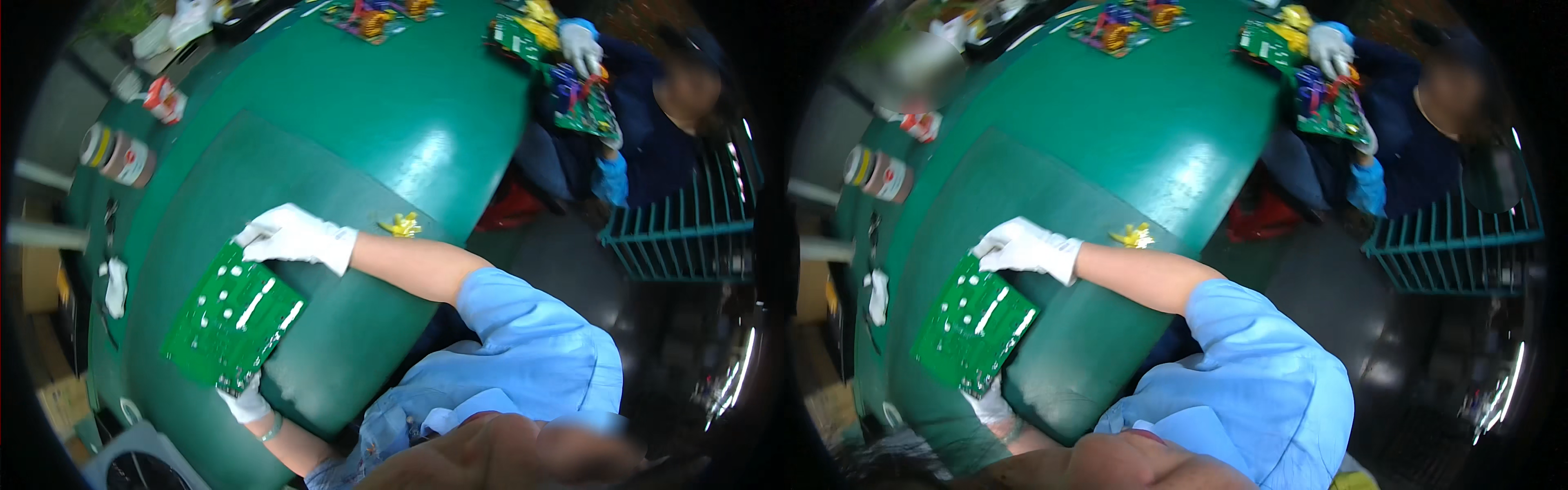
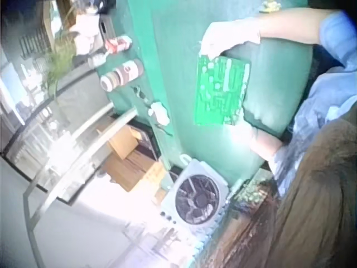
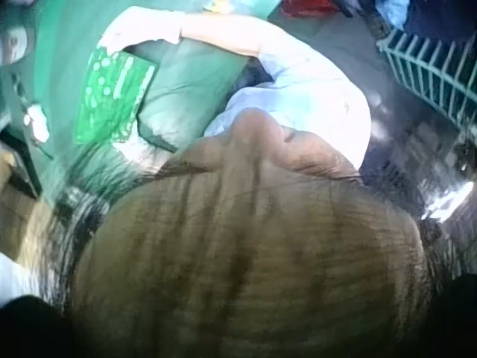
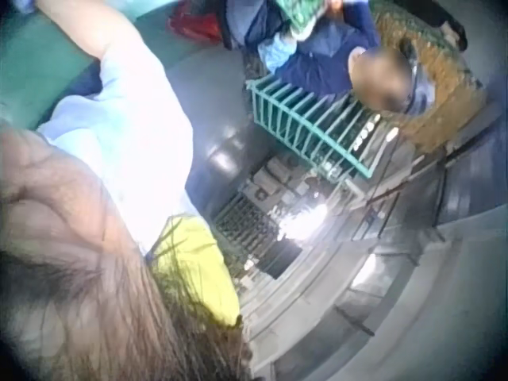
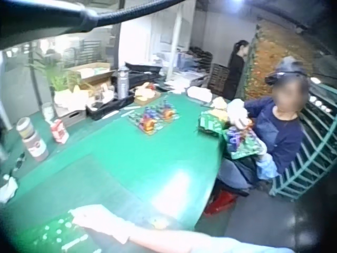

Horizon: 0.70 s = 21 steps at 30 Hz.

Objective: The person picks up green circuit boards from a rack and inspects them at a workbench. They handle the boards with gloved hands, turning them over to examine both sides and using a small tool to scrape or clean specific areas on the board surface. The person repeatedly places the boards back onto the rack and picks up new ones.

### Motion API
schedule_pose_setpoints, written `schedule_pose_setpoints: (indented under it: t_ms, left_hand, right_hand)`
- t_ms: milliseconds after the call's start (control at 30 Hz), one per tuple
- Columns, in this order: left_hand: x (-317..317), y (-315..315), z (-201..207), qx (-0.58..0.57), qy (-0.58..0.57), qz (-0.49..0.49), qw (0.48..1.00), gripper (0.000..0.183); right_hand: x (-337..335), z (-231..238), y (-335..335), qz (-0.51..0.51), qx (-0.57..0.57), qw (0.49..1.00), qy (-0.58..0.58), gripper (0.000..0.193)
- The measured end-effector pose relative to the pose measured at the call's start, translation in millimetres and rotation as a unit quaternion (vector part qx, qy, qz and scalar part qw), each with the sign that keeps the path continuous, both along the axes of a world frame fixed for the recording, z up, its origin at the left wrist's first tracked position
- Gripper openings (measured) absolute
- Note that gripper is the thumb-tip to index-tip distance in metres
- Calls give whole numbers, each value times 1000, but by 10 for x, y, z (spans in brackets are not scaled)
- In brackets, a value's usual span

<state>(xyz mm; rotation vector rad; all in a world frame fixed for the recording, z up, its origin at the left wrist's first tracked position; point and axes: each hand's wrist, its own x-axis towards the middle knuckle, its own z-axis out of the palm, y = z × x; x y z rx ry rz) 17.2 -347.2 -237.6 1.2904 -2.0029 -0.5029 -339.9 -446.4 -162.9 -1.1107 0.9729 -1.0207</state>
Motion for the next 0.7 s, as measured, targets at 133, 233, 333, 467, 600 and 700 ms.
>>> schedule_pose_setpoints:
  t_ms: [133, 233, 333, 467, 600, 700]
  left_hand:
    - [-107, 481, 381, 271, 564, 144, 767, 44]
    - [-365, 243, 585, 301, 474, 120, 819, 39]
    - [-462, 48, 952, 378, 419, 42, 824, 26]
    - [-385, 491, 714, 143, 223, 27, 964, 21]
    - [-544, 635, 434, 308, 627, 25, 715, 36]
    - [-551, 814, 662, 144, 468, 125, 863, 47]
  right_hand:
    - [169, 285, 47, 13, -122, 981, 151, 38]
    - [207, 209, 107, -96, -65, 976, 184, 41]
    - [98, -30, 28, -103, -23, 992, 62, 36]
    - [181, -84, 101, 77, -31, 995, -52, 50]
    - [216, -144, 73, 115, -26, 992, -54, 51]
    - [119, -117, -38, 62, -30, 998, -9, 47]
